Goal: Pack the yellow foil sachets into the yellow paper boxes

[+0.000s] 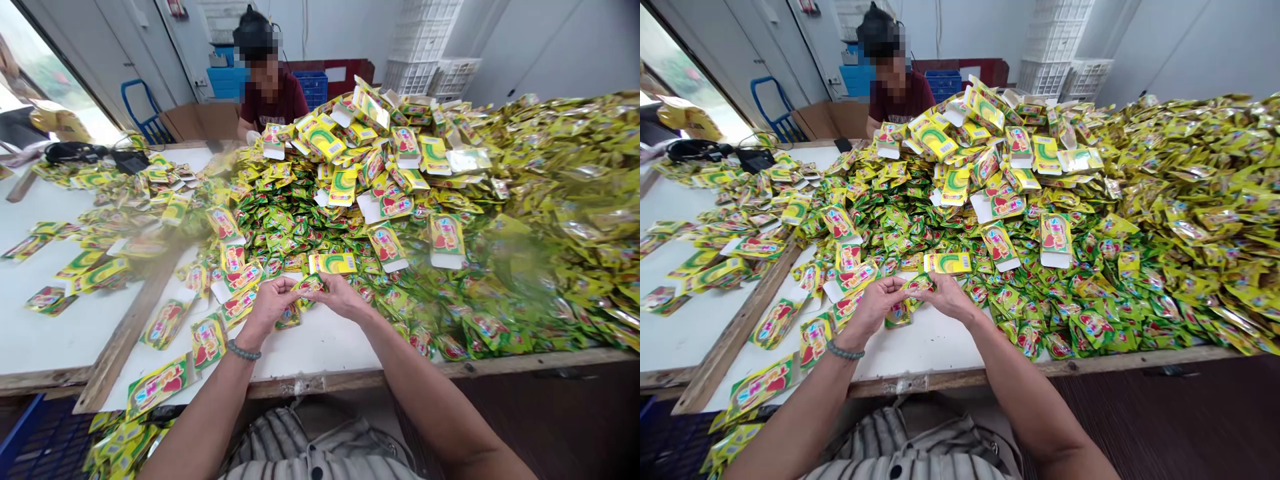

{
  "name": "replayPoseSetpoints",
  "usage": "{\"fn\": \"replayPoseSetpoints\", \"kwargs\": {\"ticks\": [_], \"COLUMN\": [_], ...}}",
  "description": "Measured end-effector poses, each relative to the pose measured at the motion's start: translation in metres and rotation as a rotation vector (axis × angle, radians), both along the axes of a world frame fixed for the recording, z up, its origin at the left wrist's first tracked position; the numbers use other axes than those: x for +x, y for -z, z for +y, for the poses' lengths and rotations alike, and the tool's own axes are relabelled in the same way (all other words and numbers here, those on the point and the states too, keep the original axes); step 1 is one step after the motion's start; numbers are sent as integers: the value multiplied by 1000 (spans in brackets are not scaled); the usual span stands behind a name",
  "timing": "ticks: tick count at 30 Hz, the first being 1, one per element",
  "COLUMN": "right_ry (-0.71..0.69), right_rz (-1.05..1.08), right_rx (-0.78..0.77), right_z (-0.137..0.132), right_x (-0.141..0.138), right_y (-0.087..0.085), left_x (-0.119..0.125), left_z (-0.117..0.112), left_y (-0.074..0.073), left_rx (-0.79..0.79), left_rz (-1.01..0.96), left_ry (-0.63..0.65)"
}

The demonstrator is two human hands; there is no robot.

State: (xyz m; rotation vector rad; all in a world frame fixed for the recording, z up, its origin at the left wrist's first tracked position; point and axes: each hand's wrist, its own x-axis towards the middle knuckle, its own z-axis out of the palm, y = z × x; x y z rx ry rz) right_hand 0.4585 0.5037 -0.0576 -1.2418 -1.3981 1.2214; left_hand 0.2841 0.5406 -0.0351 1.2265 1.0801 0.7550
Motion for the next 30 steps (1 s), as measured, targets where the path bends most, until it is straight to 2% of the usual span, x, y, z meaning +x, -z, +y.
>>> {"fn": "replayPoseSetpoints", "kwargs": {"ticks": [2, 4, 6, 8, 10, 12, 14, 16, 18, 21, 24, 28, 30], "right_ry": [80, 214, 272, 224, 124, 32, 4, 44, 76, 32, 38, 280, 350], "right_rz": [-23, -95, -144, -105, 14, 167, 305, 402, 455, 474, 420, 401, 359], "right_rx": [-5, -14, -46, -84, -126, -189, -258, -277, -250, -217, -199, -50, 16], "right_z": [1, 2, 3, 3, 3, 2, 1, 1, 1, 1, 2, 7, 10], "right_x": [4, 7, 7, 3, -3, -7, -7, -6, -5, -6, -4, 5, 7], "right_y": [-1, 2, 6, 10, 14, 15, 12, 7, 2, -1, -2, -4, -3], "left_x": [-11, -23, -31, -32, -27, -21, -17, -15, -15, -16, -17, -18, -18], "left_z": [-2, -5, -10, -16, -20, -23, -21, -18, -14, -9, -6, -5, -6], "left_y": [-5, -10, -12, -10, -2, 7, 16, 21, 22, 20, 20, 26, 28], "left_rx": [72, 200, 311, 349, 357, 364, 352, 291, 182, 47, 46, 89, 92], "left_rz": [151, 459, 821, 1070, 1156, 1129, 996, 733, 388, 3, -63, 20, 13], "left_ry": [-35, -98, -129, -87, -9, 36, 10, -54, -109, -114, -74, -33, -11]}}
